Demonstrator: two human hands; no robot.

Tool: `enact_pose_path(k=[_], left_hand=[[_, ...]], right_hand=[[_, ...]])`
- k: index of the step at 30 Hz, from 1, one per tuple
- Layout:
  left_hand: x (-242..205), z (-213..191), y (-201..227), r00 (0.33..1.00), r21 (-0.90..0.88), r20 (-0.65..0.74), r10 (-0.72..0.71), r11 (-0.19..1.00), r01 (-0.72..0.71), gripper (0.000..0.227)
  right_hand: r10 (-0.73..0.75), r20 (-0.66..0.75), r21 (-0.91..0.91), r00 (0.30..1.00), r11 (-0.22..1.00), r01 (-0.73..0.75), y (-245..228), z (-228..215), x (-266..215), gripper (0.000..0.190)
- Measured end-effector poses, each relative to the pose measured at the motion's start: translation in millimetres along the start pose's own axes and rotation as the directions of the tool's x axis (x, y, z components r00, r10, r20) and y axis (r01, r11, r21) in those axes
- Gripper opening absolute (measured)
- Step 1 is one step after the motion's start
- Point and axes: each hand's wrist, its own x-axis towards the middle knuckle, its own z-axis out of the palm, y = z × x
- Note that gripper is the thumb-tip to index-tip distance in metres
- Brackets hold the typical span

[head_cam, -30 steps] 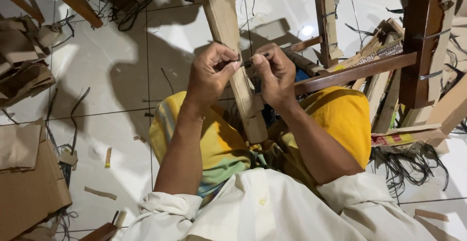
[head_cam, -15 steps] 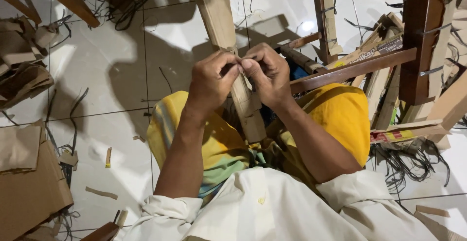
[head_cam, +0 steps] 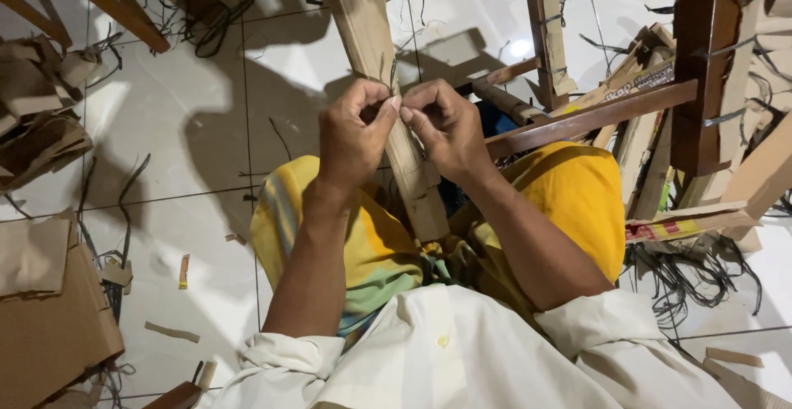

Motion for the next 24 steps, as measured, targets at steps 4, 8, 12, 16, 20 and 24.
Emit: enact_pose_path(k=[4,8,12,16,20,24], left_hand=[[2.3,-3.4,4.7,0.993,0.013,0.024,-0.118,0.993,0.117,0.020],[1.5,-2.6,5.9,0.992,-0.017,0.048,-0.120,0.993,0.120,0.024],[-4.0,2.3,-6.9,0.998,0.022,0.051,-0.041,0.999,0.040,0.039],[-9.8,5.6,-13.9,0.999,0.086,0.046,-0.025,0.996,0.021,0.052],[-15.7,12.3,-25.0,0.990,0.275,-0.008,0.143,0.952,-0.135,0.053],[-15.4,18.6,-44.2,0.949,0.324,-0.019,0.316,0.899,-0.293,0.045]], right_hand=[[-0.103,0.000,-0.041,0.995,0.994,0.103,-2.9,6.0,-1.6,0.010],[-0.246,0.031,-0.239,0.969,0.939,0.247,-18.5,6.7,1.6,0.017],[-0.351,0.057,-0.381,0.935,0.858,0.346,-10.2,9.1,-2.8,0.018],[-0.370,0.067,-0.429,0.927,0.828,0.361,-3.0,9.4,-3.4,0.017],[-0.366,0.138,-0.499,0.920,0.777,0.384,5.3,7.4,-3.3,0.011],[-0.293,0.204,-0.440,0.934,0.825,0.355,22.0,-2.2,1.3,0.004]])
